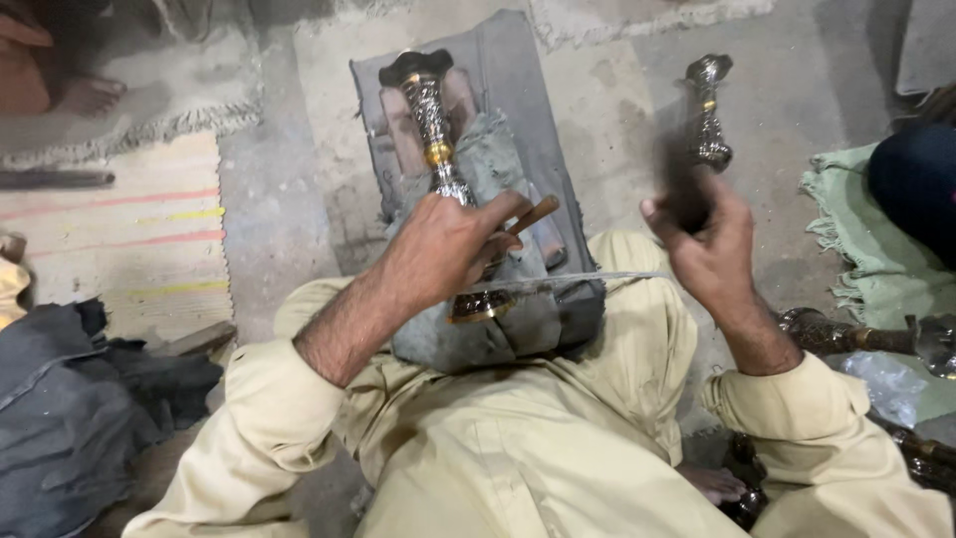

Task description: The person sits cross-legged on the floor with an ornate metal vase held against a lap cushion, and engraves decorative patterns into its surface using a small chisel struck by a wooden mallet. The person repositions the vase and the chisel repeatedly to work different areas of the pattern.

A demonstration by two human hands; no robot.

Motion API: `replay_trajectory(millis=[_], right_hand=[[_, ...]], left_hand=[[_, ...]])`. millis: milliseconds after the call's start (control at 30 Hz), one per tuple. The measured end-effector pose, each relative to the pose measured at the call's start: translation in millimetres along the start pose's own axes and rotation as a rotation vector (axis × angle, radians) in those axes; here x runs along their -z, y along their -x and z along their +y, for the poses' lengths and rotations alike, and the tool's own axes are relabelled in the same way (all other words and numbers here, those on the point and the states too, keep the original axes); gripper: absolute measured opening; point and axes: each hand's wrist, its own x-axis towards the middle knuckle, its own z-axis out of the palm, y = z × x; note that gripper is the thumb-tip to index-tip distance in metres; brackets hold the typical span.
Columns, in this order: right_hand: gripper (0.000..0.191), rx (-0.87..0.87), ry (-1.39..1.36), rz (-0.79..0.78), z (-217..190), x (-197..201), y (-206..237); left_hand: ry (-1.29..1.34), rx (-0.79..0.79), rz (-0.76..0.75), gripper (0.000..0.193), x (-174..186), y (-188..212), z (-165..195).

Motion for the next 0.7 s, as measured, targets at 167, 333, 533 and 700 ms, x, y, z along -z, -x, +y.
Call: replay_trajectory(millis=[167, 333, 533, 700], right_hand=[[0.018, 0.143, 0.458, -0.002, -6.3, 0.3, 2.4], [0.017, 0.089, 0.495, -0.006, -7.4, 1.1, 2.9], [0.031, 0.128, 0.344, 0.005, -7.8, 4.7, 1.2], [0.023, -0.082, 0.076, 0.043, -8.8, 3.2, -2.7]], left_hand=[[-0.012, -0.014, 0.040, 0.033, 2.5, -0.4, 1.2], [-0.009, -0.011, 0.022, 0.033, 4.2, -0.4, -0.1], [0.028, -0.051, 0.059, 0.035, 4.6, -0.6, -0.9], [0.062, 0.043, 0.067, 0.031, 6.6, 2.0, 0.0]])
